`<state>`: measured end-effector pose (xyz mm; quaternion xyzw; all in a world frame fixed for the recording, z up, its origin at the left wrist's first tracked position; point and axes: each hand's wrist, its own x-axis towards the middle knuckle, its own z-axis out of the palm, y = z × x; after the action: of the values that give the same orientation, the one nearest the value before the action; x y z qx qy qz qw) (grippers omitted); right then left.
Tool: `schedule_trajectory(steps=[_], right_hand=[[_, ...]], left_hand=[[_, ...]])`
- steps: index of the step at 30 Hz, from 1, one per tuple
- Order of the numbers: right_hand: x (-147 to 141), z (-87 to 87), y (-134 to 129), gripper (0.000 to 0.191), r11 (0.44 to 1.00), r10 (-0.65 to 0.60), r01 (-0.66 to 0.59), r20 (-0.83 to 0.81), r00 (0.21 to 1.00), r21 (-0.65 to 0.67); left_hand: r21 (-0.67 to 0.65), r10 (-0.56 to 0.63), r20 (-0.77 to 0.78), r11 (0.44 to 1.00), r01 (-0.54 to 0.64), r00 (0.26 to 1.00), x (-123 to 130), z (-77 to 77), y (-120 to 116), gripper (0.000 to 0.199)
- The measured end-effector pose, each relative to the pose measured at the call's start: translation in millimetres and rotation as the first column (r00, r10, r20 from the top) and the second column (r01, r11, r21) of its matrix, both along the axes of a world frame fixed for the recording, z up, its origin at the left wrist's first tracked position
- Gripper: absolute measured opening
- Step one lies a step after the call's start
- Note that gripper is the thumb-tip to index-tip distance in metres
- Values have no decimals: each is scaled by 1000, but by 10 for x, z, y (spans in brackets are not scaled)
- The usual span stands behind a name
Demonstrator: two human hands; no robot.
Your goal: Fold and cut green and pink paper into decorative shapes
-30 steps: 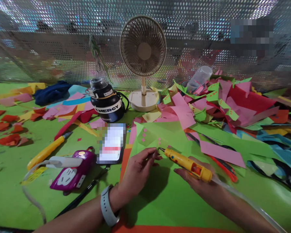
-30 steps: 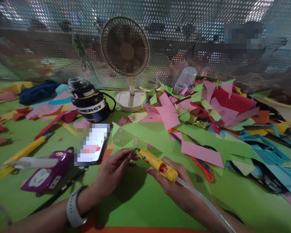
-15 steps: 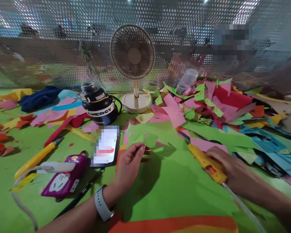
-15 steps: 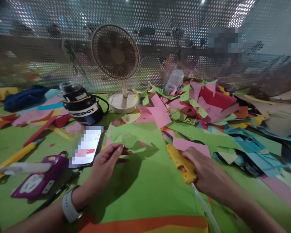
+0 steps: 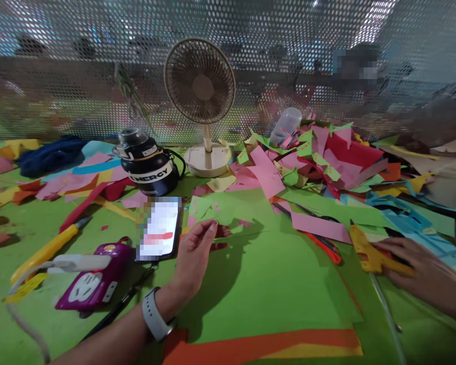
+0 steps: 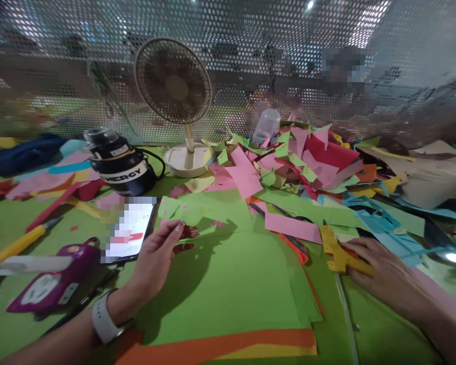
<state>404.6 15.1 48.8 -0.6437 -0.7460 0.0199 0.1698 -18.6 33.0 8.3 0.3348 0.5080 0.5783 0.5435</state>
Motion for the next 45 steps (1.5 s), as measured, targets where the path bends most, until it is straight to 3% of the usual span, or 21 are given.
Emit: schedule_trajectory(steps=[4,6,7,10,14,18,25,28,30,32,34,36,38,40,45], right_hand=[[-118,87,64,32,998,8,-2,108,994,-57],[-432,111,131,42,997,71,-70,109,991,-8],[-641,102,172,46,990,133,-128,102,986,-52],[-1321,3,314,62,918,369,-348,89,925,-189],[-1943,-155,511,80,807,524,-454,102,846,-376],[-2160,-226,640,82,791,542,-464,105,834,-400],[-2273,-279,689,87,755,582,-510,64,811,-412],[-2231,-216,706,82,764,488,-503,-147,860,-404],[-2171,-150,727,69,769,312,-488,-423,850,-414],[-2114,-103,750,52,759,92,-509,-707,701,-406],[-2081,-95,769,39,741,-89,-564,-886,456,-365],[-2084,-118,776,29,740,-216,-593,-947,237,-317],[-2116,-138,770,20,745,-293,-599,-951,100,-292],[-2161,-133,754,15,751,-328,-590,-943,57,-297],[-2246,-93,734,24,790,-349,-491,-928,133,-368]], left_hand=[[13,-15,-18,1000,15,1000,-13,-11,4,22],[14,-18,-27,1000,18,999,-17,-17,9,21],[12,-17,-30,1000,18,999,-18,-19,11,20],[-10,-13,-41,1000,13,999,-18,-17,12,18],[-32,-18,-79,999,15,997,-15,-1,7,18],[-17,-21,-106,1000,20,994,-17,2,6,17],[-8,-38,-64,999,37,997,-16,-27,21,18],[-3,-23,-67,1000,23,998,-10,-27,25,18],[-30,-28,-62,999,27,998,-7,-19,23,21],[-63,-41,-42,997,39,998,-6,-9,20,25],[-78,-45,-22,996,43,999,-6,-4,19,25],[-76,-40,-10,996,39,999,-4,-3,20,24],[-73,-43,-1,996,43,999,0,-4,22,22],[-70,-62,6,996,62,998,5,-2,22,22],[-68,-81,24,994,83,996,8,12,12,21]])
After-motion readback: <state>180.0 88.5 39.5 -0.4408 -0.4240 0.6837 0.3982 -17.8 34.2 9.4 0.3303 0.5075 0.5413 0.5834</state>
